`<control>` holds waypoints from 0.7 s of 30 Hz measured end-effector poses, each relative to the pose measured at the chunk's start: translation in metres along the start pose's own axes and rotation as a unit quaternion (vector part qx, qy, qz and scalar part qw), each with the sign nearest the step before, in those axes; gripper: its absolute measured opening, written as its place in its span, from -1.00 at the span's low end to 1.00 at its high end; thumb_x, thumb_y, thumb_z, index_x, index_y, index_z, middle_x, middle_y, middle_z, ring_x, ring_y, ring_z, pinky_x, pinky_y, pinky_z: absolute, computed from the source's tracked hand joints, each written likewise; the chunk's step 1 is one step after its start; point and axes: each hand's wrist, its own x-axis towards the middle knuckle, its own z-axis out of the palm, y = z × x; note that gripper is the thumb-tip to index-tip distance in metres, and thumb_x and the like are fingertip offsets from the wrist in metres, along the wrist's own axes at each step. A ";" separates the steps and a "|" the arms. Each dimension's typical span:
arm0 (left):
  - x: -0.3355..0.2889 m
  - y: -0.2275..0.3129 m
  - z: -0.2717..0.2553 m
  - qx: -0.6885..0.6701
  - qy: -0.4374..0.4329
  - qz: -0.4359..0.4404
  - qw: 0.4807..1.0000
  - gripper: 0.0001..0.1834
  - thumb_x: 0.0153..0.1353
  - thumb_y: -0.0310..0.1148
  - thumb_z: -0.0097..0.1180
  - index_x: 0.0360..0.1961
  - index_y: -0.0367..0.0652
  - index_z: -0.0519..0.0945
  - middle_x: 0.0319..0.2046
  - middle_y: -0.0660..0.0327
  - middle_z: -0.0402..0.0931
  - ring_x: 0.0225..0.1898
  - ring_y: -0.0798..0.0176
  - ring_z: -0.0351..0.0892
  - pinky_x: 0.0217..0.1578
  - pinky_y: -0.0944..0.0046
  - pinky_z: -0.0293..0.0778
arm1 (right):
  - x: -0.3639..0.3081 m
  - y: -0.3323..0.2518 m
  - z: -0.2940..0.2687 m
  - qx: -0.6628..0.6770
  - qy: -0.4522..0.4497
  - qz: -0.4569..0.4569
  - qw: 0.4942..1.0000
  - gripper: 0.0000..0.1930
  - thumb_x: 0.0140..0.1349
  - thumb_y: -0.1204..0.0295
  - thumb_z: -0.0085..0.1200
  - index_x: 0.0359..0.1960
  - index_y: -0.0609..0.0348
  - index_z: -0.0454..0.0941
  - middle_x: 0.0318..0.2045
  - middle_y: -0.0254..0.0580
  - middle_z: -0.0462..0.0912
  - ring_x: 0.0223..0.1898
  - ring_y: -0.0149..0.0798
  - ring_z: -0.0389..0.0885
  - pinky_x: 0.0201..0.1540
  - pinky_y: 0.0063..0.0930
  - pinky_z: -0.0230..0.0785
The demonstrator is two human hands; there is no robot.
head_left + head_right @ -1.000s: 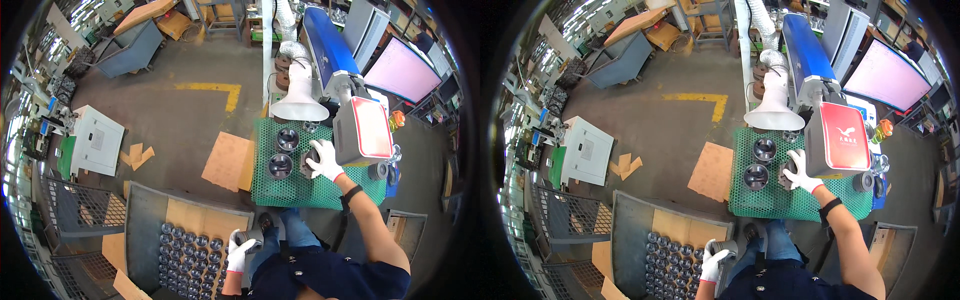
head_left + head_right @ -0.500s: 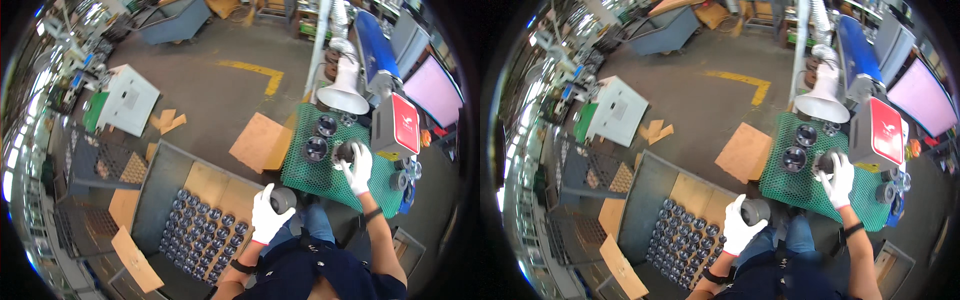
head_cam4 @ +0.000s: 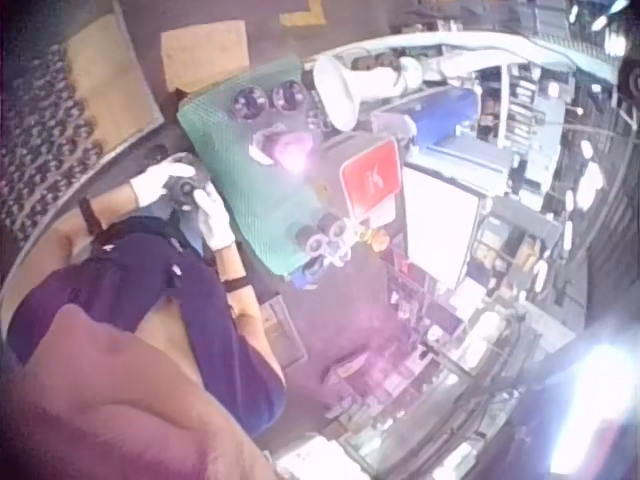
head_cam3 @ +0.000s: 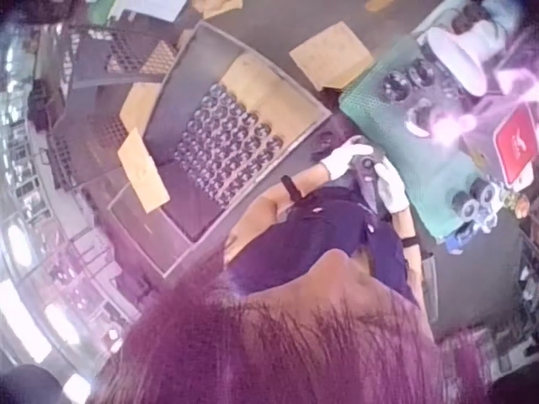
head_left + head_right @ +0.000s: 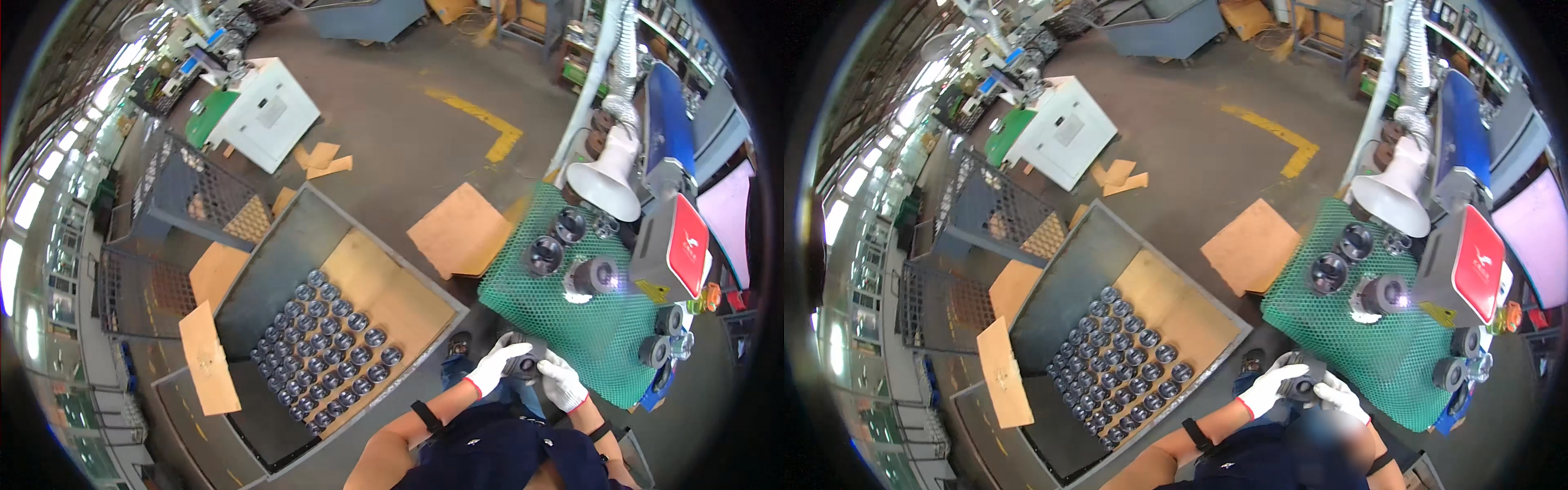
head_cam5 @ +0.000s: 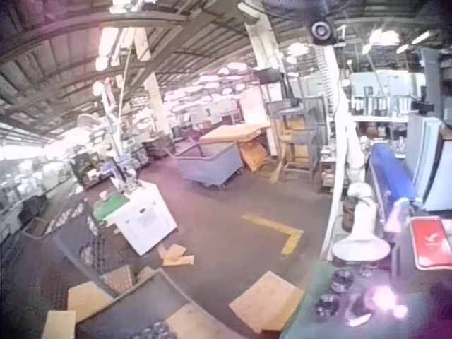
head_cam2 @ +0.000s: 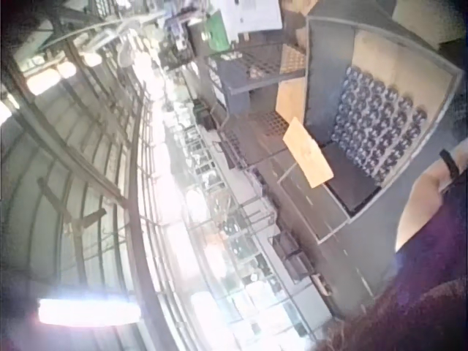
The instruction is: Transferring and organizing metal industrial parts from a workstation into a large storage bin.
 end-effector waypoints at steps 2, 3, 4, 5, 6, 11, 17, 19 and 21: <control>0.034 -0.041 -0.022 -0.079 -0.001 -0.056 0.995 -0.48 0.31 -0.18 0.33 0.23 0.04 0.45 0.10 0.20 0.56 0.10 0.16 0.63 0.02 -0.07 0.64 | 0.005 -0.001 -0.017 -0.026 -0.003 0.040 0.999 -0.42 0.34 0.31 0.22 0.36 0.22 0.40 0.07 -0.29 0.65 -0.07 -0.44 0.63 -0.11 -0.52 0.52; 0.033 -0.035 -0.016 -0.070 -0.014 -0.085 0.994 -0.49 0.33 -0.10 0.29 0.23 0.04 0.45 0.09 0.20 0.57 0.08 0.15 0.64 0.01 -0.07 0.64 | 0.004 -0.002 -0.025 -0.035 0.002 0.056 0.998 -0.43 0.35 0.31 0.21 0.36 0.21 0.41 0.05 -0.30 0.65 -0.09 -0.45 0.63 -0.12 -0.53 0.53; 0.016 -0.019 -0.010 -0.063 -0.018 -0.110 0.992 -0.48 0.35 -0.02 0.24 0.23 0.04 0.46 0.09 0.19 0.58 0.07 0.14 0.64 0.01 -0.06 0.64 | 0.006 -0.015 -0.025 -0.085 -0.008 0.076 0.993 -0.45 0.37 0.27 0.21 0.33 0.20 0.43 0.02 -0.32 0.66 -0.07 -0.49 0.62 -0.13 -0.57 0.52; 0.007 -0.011 -0.005 -0.057 -0.025 -0.136 0.989 -0.46 0.37 0.07 0.20 0.23 0.04 0.47 0.08 0.19 0.58 0.06 0.13 0.64 0.01 -0.06 0.64 | 0.011 -0.019 -0.027 -0.174 0.023 0.087 0.981 -0.49 0.39 0.23 0.17 0.29 0.21 0.47 -0.03 -0.25 0.69 -0.06 -0.42 0.63 -0.11 -0.44 0.54; 0.025 -0.022 -0.025 -0.050 -0.050 -0.150 0.986 -0.40 0.40 0.23 0.06 0.23 0.03 0.49 0.05 0.18 0.59 0.02 0.10 0.65 0.01 -0.09 0.64 | 0.022 -0.022 -0.033 -0.318 0.003 0.065 0.946 -0.50 0.39 0.21 0.15 0.27 0.22 0.49 -0.03 -0.16 0.70 -0.07 -0.30 0.66 -0.09 -0.32 0.54; 0.069 0.006 -0.046 -0.127 -0.060 -0.206 0.968 -0.48 0.53 0.09 -0.17 0.17 -0.12 0.49 -0.04 0.03 0.60 -0.08 -0.08 0.66 0.02 -0.18 0.64 | 0.075 -0.049 -0.005 -0.820 -0.028 -0.179 0.543 -0.69 0.22 0.20 0.13 -0.14 0.16 0.57 -0.34 -0.03 0.64 -0.21 0.09 0.66 -0.14 0.02 0.48; 0.105 0.046 -0.032 -0.149 -0.026 -0.163 0.975 -0.54 0.56 -0.01 -0.26 0.17 -0.11 0.47 0.02 0.05 0.57 0.07 -0.03 0.56 0.11 -0.17 0.58 | 0.123 -0.046 0.011 -0.852 0.019 -0.195 0.486 -0.77 0.17 0.24 0.16 -0.28 0.11 0.55 -0.43 -0.11 0.64 -0.32 0.02 0.67 -0.23 -0.06 0.50; 0.098 0.060 -0.029 -0.144 -0.019 -0.172 0.974 -0.54 0.56 -0.01 -0.25 0.16 -0.11 0.48 -0.02 0.05 0.58 0.03 -0.04 0.58 0.08 -0.16 0.58 | 0.127 -0.045 0.019 -0.844 0.035 -0.209 0.492 -0.78 0.17 0.25 0.15 -0.28 0.11 0.56 -0.45 -0.12 0.63 -0.34 0.03 0.67 -0.24 -0.05 0.50; 0.101 0.066 -0.031 -0.138 -0.031 -0.179 0.974 -0.55 0.55 -0.01 -0.23 0.13 -0.11 0.50 -0.06 0.04 0.59 -0.02 -0.04 0.60 0.05 -0.16 0.59 | 0.121 -0.055 0.030 -0.844 0.050 -0.223 0.486 -0.75 0.16 0.24 0.17 -0.25 0.13 0.56 -0.39 -0.11 0.63 -0.30 0.01 0.65 -0.24 -0.07 0.48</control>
